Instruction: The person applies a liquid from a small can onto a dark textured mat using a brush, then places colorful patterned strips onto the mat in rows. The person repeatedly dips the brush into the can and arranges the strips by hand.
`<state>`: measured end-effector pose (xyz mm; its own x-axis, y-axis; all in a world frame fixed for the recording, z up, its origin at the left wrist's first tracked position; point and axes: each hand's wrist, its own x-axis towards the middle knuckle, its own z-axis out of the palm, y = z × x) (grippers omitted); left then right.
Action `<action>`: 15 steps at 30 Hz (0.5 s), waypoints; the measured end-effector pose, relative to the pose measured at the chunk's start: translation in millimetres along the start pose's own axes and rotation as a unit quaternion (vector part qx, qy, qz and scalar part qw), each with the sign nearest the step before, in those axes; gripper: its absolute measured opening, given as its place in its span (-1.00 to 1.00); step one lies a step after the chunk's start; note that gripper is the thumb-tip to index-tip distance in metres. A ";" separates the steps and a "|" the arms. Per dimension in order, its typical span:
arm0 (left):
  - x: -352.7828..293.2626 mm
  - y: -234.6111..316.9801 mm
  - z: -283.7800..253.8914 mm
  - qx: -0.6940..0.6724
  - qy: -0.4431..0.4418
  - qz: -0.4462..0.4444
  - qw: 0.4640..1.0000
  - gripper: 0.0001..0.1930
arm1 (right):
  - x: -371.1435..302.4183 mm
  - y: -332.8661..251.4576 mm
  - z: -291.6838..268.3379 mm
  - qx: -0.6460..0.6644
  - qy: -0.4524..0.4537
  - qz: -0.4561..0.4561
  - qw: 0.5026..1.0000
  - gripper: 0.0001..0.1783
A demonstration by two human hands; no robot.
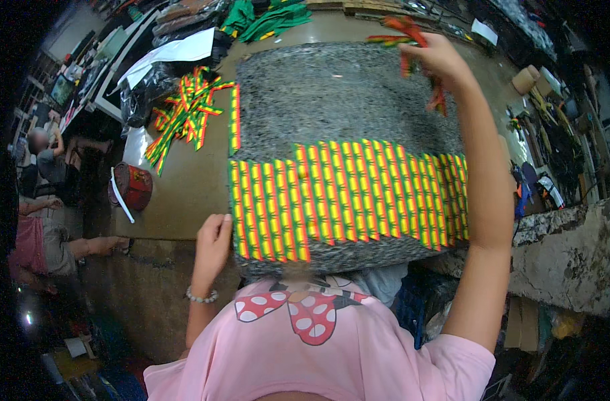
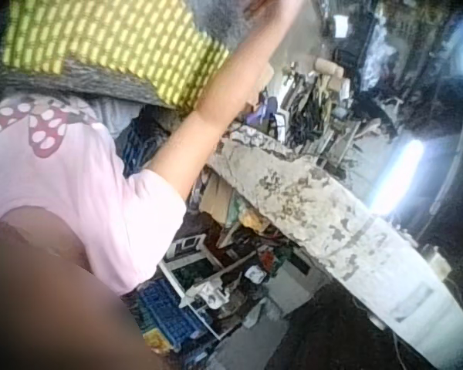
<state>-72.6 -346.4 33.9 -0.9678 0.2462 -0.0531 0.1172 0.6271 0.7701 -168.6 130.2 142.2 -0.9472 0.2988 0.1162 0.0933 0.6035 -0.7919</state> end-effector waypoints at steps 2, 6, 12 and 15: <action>0.4 -2.6 -3.1 -0.081 -0.026 -0.001 0.996 -0.71 | 18.2 -36.5 54.3 0.007 -0.066 0.018 0.998 -0.71; 5.6 -7.1 -5.2 -0.064 -0.041 0.022 0.997 -0.69 | 45.4 -97.9 147.7 0.053 -0.119 -0.080 0.988 -0.75; 13.2 -0.8 -24.6 -0.065 0.022 0.014 0.998 -0.68 | 47.6 -173.9 261.1 0.203 -0.095 -0.077 0.971 -0.78; 33.7 -2.8 -54.1 -0.276 0.073 -0.047 0.957 -0.65 | 23.8 -183.0 295.8 0.279 -0.220 -0.014 0.935 -0.82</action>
<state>-117.6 -379.9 64.3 -0.9939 0.0762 -0.0792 -0.0676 0.1449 0.9871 -299.0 -191.7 112.6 -0.9928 -0.1180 -0.0183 0.0075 0.0913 -0.9958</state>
